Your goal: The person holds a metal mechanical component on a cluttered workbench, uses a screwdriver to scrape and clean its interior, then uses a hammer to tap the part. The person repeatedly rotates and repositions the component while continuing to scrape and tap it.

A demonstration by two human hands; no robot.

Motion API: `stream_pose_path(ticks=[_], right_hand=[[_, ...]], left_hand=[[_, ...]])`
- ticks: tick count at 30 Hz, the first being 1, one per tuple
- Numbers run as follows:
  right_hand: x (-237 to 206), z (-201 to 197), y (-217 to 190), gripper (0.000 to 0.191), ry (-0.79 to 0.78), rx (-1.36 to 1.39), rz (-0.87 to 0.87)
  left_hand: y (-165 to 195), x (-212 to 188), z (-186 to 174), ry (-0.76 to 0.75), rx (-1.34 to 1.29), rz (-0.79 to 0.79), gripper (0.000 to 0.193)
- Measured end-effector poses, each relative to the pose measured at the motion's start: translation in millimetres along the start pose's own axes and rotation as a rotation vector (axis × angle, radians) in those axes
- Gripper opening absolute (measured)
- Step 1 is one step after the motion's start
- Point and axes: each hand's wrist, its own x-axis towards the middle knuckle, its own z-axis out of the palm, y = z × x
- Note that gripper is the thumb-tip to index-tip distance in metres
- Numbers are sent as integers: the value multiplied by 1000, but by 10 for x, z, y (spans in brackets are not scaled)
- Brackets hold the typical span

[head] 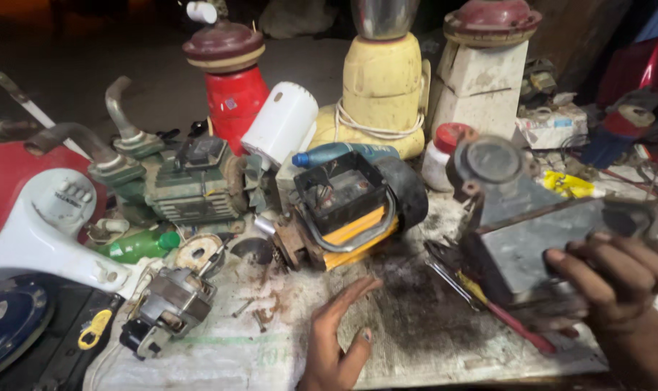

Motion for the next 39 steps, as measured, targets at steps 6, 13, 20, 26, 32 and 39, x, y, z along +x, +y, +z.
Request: stream_pose_path(ticks=[6,13,20,26,32,39], right_hand=[[-194,-243,-265,41,-16,297,434],[-218,-144,-281,52,47,413,653],[-243,-63,-250,63,37,462,715],[-323,105,-91,73,3,466,681],[-52,37,237,84,-266,286,389],[56,-19,-212,95,-475,19,181]], left_hand=[[35,-50,17,2,20,6,69],[76,-19,25,44,57,8,65],[36,-53,6,278,176,118,55],[67,222,-412,505,569,60,90],[183,566,-809,236,807,-238,125],[86,665,-974,72,699,-371,113]])
